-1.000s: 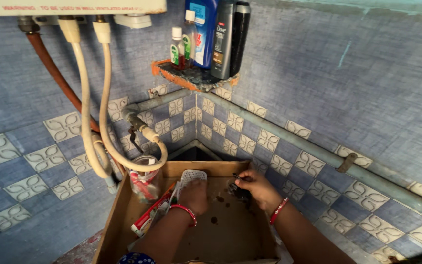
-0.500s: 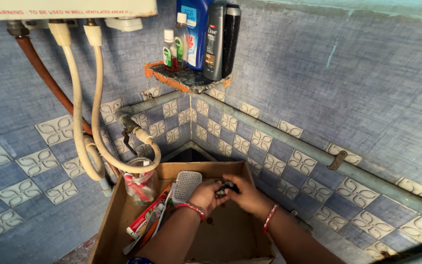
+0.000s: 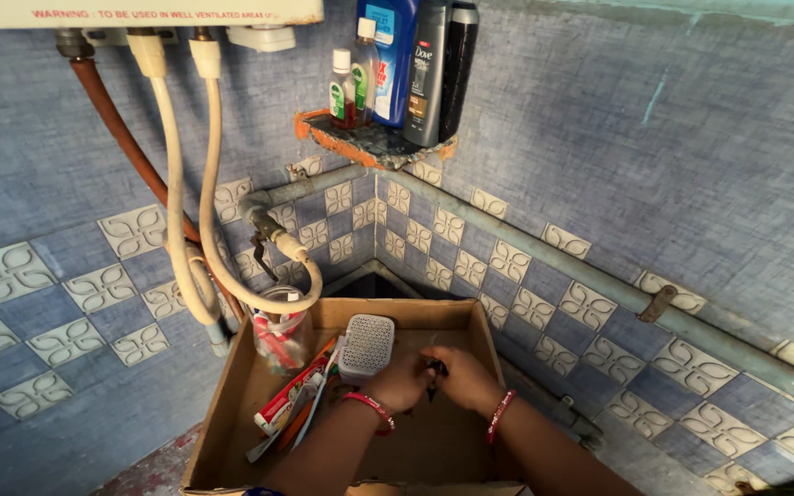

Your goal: The person organizes bathroom items by taking them from a cardboard box and placing them on a wall-mounted holder. They handle bottles of body wash, toothpaste tubes, and toothbrushes, arranging them into a red plastic holder attached to a pipe.

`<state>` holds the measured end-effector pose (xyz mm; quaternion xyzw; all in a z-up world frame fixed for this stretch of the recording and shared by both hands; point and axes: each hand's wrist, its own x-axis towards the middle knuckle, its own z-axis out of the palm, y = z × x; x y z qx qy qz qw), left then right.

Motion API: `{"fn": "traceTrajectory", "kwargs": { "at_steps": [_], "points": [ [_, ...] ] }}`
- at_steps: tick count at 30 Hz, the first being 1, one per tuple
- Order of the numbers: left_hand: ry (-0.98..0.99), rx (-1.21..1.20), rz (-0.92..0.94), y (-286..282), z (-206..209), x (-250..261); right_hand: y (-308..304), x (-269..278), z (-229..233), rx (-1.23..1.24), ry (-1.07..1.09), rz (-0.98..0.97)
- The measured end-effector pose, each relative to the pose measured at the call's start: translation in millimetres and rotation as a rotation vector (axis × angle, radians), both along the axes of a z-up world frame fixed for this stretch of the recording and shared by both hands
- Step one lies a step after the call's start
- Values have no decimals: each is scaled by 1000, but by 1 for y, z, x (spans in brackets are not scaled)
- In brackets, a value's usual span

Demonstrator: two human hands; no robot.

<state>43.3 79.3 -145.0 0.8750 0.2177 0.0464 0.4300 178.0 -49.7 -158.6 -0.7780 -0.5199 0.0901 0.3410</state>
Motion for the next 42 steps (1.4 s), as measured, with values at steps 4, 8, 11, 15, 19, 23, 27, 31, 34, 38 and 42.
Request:
{"fn": "traceTrajectory", "kwargs": {
  "at_steps": [4, 8, 11, 15, 19, 23, 27, 31, 34, 38, 42],
  "points": [
    [34, 398, 61, 57, -23, -16, -4, 13, -2, -93, 209, -172],
    [254, 574, 150, 101, -22, -43, -10, 24, -7, -63, 313, -226],
    [417, 390, 254, 106, -1, -71, -13, 20, -5, -105, 387, -270],
    [495, 471, 235, 99, 5, -81, -5, 9, -4, -78, 410, -247],
    [398, 602, 253, 96, -10, -82, 0, 0, 1, -71, 428, -228],
    [505, 647, 203, 87, -19, -77, -2, -6, 9, -74, 530, -187],
    [607, 746, 108, 80, -23, -75, -2, -7, 9, -80, 517, -153],
    [443, 531, 316, 90, -30, -74, -3, -7, 8, -73, 543, -141],
    [444, 384, 387, 94, -13, -82, -4, -5, 9, -112, 627, -182],
    [411, 429, 398, 87, 27, -93, 0, -2, 0, 16, 497, -195],
    [307, 431, 340, 78, 45, -89, 17, 0, -5, 157, 565, -259]
  ]
}}
